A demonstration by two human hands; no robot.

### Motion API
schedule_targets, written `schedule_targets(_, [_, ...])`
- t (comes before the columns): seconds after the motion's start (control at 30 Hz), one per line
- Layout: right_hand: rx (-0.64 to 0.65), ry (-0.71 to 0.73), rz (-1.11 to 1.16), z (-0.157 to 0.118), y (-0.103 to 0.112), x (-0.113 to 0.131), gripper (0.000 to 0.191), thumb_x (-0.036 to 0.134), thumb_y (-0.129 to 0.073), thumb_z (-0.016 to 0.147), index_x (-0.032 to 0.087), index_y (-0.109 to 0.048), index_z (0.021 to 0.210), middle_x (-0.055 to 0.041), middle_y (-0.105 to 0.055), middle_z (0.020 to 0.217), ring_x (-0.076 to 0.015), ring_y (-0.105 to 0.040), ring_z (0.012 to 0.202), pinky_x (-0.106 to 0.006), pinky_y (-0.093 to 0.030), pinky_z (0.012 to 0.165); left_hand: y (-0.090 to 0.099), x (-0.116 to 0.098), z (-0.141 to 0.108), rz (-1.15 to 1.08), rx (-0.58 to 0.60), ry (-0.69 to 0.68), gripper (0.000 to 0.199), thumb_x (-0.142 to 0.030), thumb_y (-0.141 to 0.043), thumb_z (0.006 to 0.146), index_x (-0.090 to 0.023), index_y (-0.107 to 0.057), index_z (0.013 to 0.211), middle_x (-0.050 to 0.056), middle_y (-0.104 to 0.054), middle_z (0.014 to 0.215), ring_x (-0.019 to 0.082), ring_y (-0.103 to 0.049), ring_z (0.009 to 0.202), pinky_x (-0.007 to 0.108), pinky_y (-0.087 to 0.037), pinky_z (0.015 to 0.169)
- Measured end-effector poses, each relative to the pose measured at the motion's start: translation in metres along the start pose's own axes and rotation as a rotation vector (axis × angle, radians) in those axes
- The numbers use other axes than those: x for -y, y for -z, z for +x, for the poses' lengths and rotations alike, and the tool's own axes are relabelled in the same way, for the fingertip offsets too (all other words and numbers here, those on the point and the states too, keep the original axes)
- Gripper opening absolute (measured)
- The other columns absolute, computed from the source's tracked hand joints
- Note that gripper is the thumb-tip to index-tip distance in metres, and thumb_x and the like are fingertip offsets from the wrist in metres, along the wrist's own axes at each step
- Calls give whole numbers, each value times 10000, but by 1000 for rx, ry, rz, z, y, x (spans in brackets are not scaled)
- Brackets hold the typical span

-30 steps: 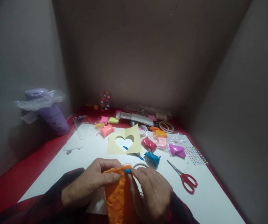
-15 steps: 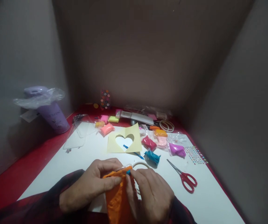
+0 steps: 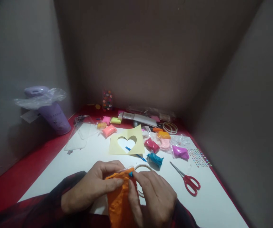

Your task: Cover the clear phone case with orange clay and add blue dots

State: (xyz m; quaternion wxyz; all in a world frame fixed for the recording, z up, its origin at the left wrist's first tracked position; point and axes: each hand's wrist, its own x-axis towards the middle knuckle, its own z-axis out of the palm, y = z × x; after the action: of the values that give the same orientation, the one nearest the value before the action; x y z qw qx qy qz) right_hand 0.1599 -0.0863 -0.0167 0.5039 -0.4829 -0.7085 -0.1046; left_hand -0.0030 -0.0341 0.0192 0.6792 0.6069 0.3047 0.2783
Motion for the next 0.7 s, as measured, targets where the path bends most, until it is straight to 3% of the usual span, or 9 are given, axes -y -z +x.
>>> schedule_targets(0.5, [3,-25,-6,0,0,2,143,88,-631,711,160,-616,833,-53,-651,715,-170,-589,625,-293,-436,554,-1,-2,1,37,22,-65,103,-141,-569,725,-127,-668,747,1,-505,737,117,-441,703,234,-336,647])
schedule_targets(0.7, [13,18,-11,2,1,1,150,87,-632,710,152,-621,845,-69,-663,732,-177,-604,639,-294,-450,557,-3,0,1,-24,13,-8,137,-174,-579,726,-132,-684,803,18,-524,783,135,-463,738,248,-354,674])
